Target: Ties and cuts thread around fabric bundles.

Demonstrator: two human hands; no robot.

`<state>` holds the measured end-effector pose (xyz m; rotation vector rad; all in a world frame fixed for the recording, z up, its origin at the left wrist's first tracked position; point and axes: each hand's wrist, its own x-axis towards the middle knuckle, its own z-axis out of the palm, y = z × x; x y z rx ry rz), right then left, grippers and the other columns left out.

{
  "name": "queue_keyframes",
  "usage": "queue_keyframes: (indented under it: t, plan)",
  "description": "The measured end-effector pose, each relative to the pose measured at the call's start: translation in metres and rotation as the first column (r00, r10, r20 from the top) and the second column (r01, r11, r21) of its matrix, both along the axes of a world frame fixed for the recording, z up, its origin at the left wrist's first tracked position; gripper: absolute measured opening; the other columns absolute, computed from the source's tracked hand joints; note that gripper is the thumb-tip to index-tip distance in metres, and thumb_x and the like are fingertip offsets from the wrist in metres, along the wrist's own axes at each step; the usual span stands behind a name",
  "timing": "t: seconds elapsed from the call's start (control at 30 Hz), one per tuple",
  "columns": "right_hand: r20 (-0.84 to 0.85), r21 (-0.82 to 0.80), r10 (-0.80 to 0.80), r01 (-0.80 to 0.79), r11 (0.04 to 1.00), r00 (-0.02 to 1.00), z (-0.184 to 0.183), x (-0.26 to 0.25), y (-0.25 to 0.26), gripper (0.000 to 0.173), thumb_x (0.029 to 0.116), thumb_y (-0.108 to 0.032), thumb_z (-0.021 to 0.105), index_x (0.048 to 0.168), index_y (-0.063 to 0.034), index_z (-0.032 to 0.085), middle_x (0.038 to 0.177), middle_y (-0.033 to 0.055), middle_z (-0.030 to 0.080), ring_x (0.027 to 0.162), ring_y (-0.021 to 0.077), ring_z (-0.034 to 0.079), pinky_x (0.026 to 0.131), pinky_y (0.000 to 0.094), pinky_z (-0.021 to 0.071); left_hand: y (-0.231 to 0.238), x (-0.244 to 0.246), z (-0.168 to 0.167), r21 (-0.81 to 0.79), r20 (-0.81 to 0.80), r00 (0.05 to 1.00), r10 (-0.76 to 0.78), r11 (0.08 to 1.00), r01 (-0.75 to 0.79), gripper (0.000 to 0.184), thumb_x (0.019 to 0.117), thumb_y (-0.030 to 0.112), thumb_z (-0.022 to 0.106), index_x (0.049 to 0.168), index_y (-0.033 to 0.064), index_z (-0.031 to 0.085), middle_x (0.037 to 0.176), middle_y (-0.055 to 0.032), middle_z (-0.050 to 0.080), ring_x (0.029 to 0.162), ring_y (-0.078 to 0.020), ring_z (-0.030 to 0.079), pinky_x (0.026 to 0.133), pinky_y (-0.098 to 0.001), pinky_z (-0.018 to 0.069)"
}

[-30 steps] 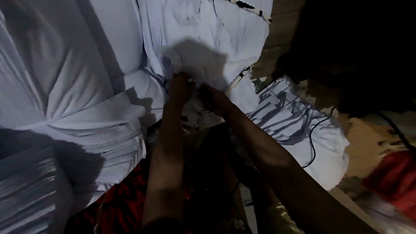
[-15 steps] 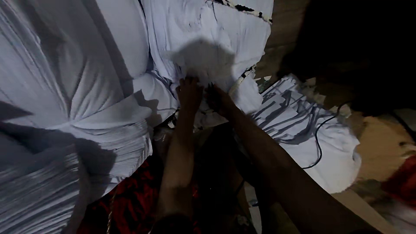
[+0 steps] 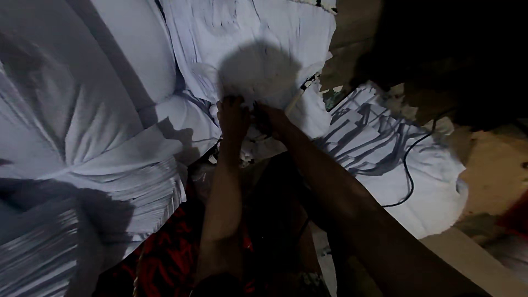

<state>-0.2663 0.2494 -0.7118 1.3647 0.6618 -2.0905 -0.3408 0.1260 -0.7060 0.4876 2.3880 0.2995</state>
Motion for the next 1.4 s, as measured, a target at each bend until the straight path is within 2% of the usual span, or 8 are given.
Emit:
queue_keyframes:
  t: [0.3, 0.47, 0.57, 0.7, 0.87, 0.97, 1.07, 1.4]
  plan:
    - [-0.052, -0.033, 0.028, -0.029, 0.999, 0.998, -0.003, 0.004, 0.002, 0.046, 0.1117, -0.042, 0.035, 0.123, -0.0055, 0.061, 0.085, 0.0011, 0.07, 0.049, 0.0014, 0.05, 0.044, 0.0158, 0.0399, -0.052, -0.019, 0.026, -0.155, -0.007, 0.989, 0.147, 0.977, -0.146, 0.036, 0.1068, 0.021, 0.051, 0.128, -0.0056, 0.064, 0.127, -0.0319, 0.063, 0.121, -0.0497, 0.059, 0.104, -0.0652, 0.0425]
    - [-0.051, -0.027, 0.001, -0.002, 1.0, 0.999, -0.003, 0.005, 0.001, 0.047, 0.1102, -0.046, 0.038, 0.119, -0.0069, 0.062, 0.084, 0.0005, 0.071, 0.048, 0.0012, 0.049, 0.042, 0.0159, 0.0388, -0.063, -0.014, 0.028, 0.171, -0.166, 0.851, 0.499, 0.864, -0.473, 0.035, 0.1048, 0.018, 0.056, 0.124, -0.0099, 0.064, 0.118, -0.0308, 0.064, 0.093, -0.0318, 0.064, 0.087, -0.0418, 0.052]
    - [-0.051, 0.176, 0.121, -0.11, 0.978, 0.991, 0.002, 0.002, -0.006, 0.039, 0.108, -0.04, 0.049, 0.11, -0.0047, 0.067, 0.077, -0.001, 0.069, 0.047, 0.0001, 0.048, 0.042, 0.0164, 0.0382, -0.041, -0.008, 0.042, 0.238, -0.267, 0.766, 0.585, 0.81, -0.536, 0.048, 0.0992, 0.017, 0.064, 0.139, -0.0067, 0.052, 0.146, -0.0327, 0.043, 0.119, -0.0326, 0.057, 0.095, -0.0344, 0.0512]
    - [-0.152, 0.675, 0.596, -0.358, 0.645, 0.788, 0.02, -0.015, -0.009, 0.029, 0.101, -0.019, 0.063, 0.122, 0.0016, 0.067, 0.099, 0.0163, 0.07, 0.083, 0.0225, 0.065, 0.078, 0.0403, 0.054, -0.022, 0.007, 0.047, 0.349, -0.468, 0.744, 0.477, 0.873, -0.341, 0.046, 0.0938, 0.013, 0.068, 0.13, -0.0128, 0.058, 0.13, -0.0368, 0.055, 0.112, -0.0412, 0.06, 0.092, -0.0409, 0.0514]
    - [0.017, 0.85, 0.935, -0.497, 0.173, 0.354, 0.006, -0.057, -0.012, 0.034, 0.1035, -0.016, 0.055, 0.134, -0.0058, 0.064, 0.135, 0.0207, 0.061, 0.124, 0.0381, 0.06, 0.101, 0.0546, 0.0489, -0.028, 0.031, 0.012, 0.443, -0.186, 0.764, 0.618, 0.747, -0.496, 0.032, 0.0993, 0.006, 0.058, 0.125, -0.013, 0.056, 0.104, -0.0224, 0.066, 0.086, -0.0188, 0.065, 0.075, -0.0276, 0.0538]
    - [-0.068, 0.854, 0.934, -0.463, 0.236, 0.351, -0.003, -0.056, -0.006, 0.034, 0.1041, -0.017, 0.056, 0.134, -0.0026, 0.064, 0.135, 0.0217, 0.062, 0.126, 0.0387, 0.059, 0.104, 0.0554, 0.0464, -0.028, 0.046, 0.011, 0.274, 0.03, 0.773, 0.633, 0.739, -0.615, 0.035, 0.1018, 0.009, 0.057, 0.131, -0.0102, 0.054, 0.125, -0.0268, 0.061, 0.109, -0.0288, 0.063, 0.094, -0.037, 0.0535]
    - [-0.171, 0.831, 0.915, -0.446, 0.334, 0.366, -0.009, -0.05, 0.0, 0.032, 0.1007, -0.019, 0.061, 0.124, 0.0017, 0.068, 0.129, 0.0235, 0.062, 0.118, 0.0383, 0.061, 0.099, 0.0564, 0.0485, -0.021, 0.068, -0.001, 0.189, -0.102, 0.858, 0.504, 0.856, -0.48, 0.044, 0.1061, 0.018, 0.051, 0.142, -0.0072, 0.049, 0.148, -0.0321, 0.045, 0.138, -0.0449, 0.045, 0.116, -0.0514, 0.0366]
    - [-0.141, 0.787, 0.861, -0.473, 0.397, 0.488, -0.001, -0.035, -0.012, 0.036, 0.1009, -0.019, 0.061, 0.126, 0.0058, 0.065, 0.128, 0.0258, 0.061, 0.116, 0.0395, 0.061, 0.098, 0.057, 0.0488, -0.018, 0.082, -0.026, 0.046, -0.246, 0.861, 0.445, 0.893, -0.448, 0.053, 0.106, 0.024, 0.045, 0.152, -0.001, 0.042, 0.16, -0.0227, 0.039, 0.144, -0.0456, 0.04, 0.116, -0.0602, 0.0303]
